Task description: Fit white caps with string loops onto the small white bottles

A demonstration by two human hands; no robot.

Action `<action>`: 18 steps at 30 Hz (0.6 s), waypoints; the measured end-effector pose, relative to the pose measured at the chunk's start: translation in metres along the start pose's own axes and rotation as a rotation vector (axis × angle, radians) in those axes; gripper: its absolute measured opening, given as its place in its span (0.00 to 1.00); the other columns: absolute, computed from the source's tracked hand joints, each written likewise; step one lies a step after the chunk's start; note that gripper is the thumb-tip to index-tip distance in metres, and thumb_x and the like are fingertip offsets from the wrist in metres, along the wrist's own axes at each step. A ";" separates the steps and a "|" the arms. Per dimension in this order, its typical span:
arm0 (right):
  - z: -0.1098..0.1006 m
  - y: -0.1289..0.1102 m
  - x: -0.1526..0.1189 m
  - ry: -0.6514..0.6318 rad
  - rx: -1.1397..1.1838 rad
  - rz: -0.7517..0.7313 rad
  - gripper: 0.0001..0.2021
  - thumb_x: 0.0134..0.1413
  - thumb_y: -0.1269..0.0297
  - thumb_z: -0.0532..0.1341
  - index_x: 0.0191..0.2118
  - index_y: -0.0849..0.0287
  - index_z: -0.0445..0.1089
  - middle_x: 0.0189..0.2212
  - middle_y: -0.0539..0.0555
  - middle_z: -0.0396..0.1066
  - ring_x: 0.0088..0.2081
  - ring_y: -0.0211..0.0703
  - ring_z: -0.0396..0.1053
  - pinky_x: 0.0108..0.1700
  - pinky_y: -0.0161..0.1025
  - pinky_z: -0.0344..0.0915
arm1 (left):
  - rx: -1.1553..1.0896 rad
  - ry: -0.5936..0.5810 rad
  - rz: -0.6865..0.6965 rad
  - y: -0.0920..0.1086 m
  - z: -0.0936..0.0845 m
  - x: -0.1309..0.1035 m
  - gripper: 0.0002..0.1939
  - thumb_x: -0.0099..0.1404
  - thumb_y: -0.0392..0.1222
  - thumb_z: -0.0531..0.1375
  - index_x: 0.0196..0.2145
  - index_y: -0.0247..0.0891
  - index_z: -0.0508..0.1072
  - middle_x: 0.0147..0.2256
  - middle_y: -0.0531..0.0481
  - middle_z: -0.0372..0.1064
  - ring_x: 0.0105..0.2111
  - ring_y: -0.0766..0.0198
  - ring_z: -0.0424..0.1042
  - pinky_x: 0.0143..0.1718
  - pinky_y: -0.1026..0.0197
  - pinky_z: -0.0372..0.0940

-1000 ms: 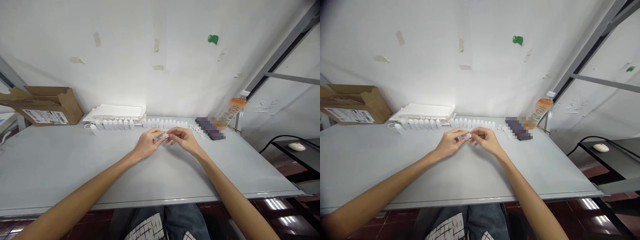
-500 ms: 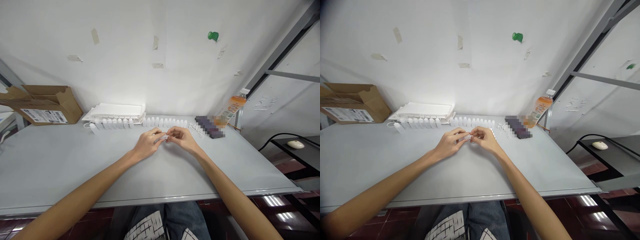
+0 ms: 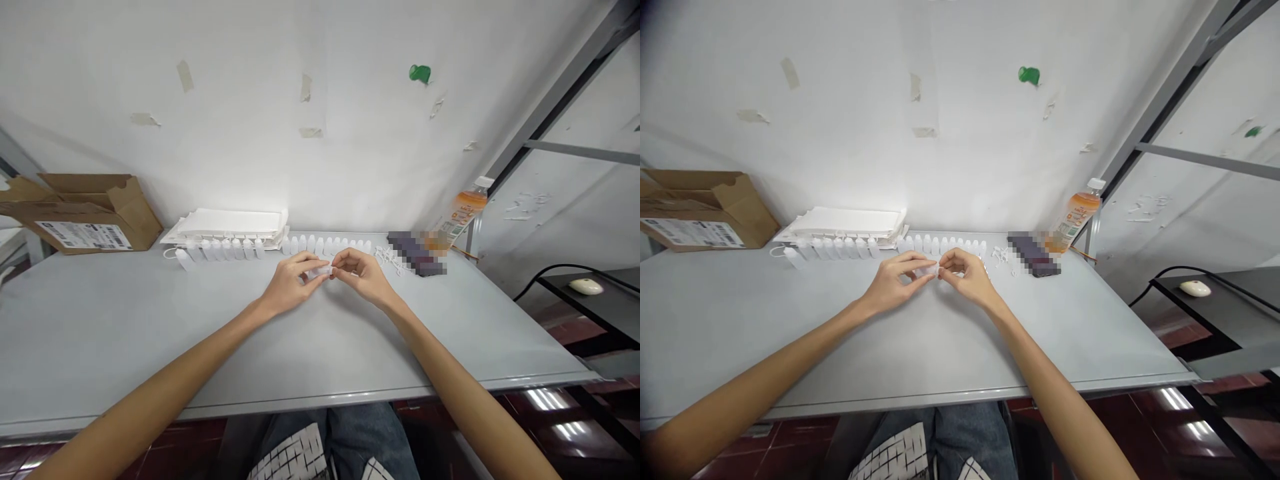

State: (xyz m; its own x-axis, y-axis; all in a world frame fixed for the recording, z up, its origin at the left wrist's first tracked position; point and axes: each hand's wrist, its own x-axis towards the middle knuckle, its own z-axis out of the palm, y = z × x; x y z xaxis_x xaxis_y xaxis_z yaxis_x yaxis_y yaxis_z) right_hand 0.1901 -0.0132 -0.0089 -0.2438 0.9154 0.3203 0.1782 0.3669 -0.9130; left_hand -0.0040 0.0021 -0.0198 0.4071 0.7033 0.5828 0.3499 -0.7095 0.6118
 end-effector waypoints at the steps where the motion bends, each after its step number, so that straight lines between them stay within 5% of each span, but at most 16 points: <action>1: -0.001 0.000 0.000 0.015 -0.031 -0.020 0.08 0.52 0.62 0.65 0.36 0.59 0.69 0.31 0.53 0.73 0.34 0.43 0.74 0.42 0.43 0.69 | -0.045 -0.018 -0.089 0.002 -0.002 0.002 0.15 0.64 0.46 0.61 0.45 0.38 0.78 0.41 0.45 0.75 0.33 0.65 0.73 0.30 0.65 0.70; 4: -0.002 0.002 -0.001 0.044 -0.110 -0.079 0.07 0.52 0.63 0.65 0.37 0.58 0.70 0.34 0.54 0.74 0.37 0.43 0.74 0.44 0.43 0.69 | -0.182 -0.128 -0.346 0.006 -0.008 0.006 0.21 0.64 0.51 0.60 0.48 0.36 0.77 0.32 0.47 0.75 0.24 0.66 0.72 0.26 0.62 0.70; 7: -0.001 0.003 -0.002 0.054 -0.184 -0.096 0.08 0.53 0.64 0.64 0.39 0.57 0.72 0.35 0.54 0.75 0.38 0.43 0.74 0.45 0.43 0.70 | -0.347 -0.190 -0.455 0.005 -0.011 0.007 0.22 0.61 0.53 0.63 0.46 0.33 0.78 0.26 0.48 0.74 0.19 0.68 0.69 0.24 0.61 0.69; 18: 0.005 -0.003 -0.006 -0.061 -0.070 -0.026 0.12 0.57 0.56 0.61 0.39 0.60 0.73 0.29 0.55 0.75 0.32 0.46 0.76 0.40 0.43 0.70 | -0.471 -0.139 -0.309 -0.001 -0.012 0.009 0.16 0.55 0.47 0.68 0.39 0.36 0.82 0.36 0.45 0.77 0.22 0.69 0.70 0.22 0.64 0.69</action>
State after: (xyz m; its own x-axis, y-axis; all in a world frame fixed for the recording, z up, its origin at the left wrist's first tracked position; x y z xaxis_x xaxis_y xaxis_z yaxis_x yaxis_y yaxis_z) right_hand 0.1867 -0.0206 -0.0090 -0.3062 0.8946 0.3254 0.2369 0.4026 -0.8842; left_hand -0.0113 0.0094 -0.0086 0.4634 0.8397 0.2831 0.0702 -0.3532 0.9329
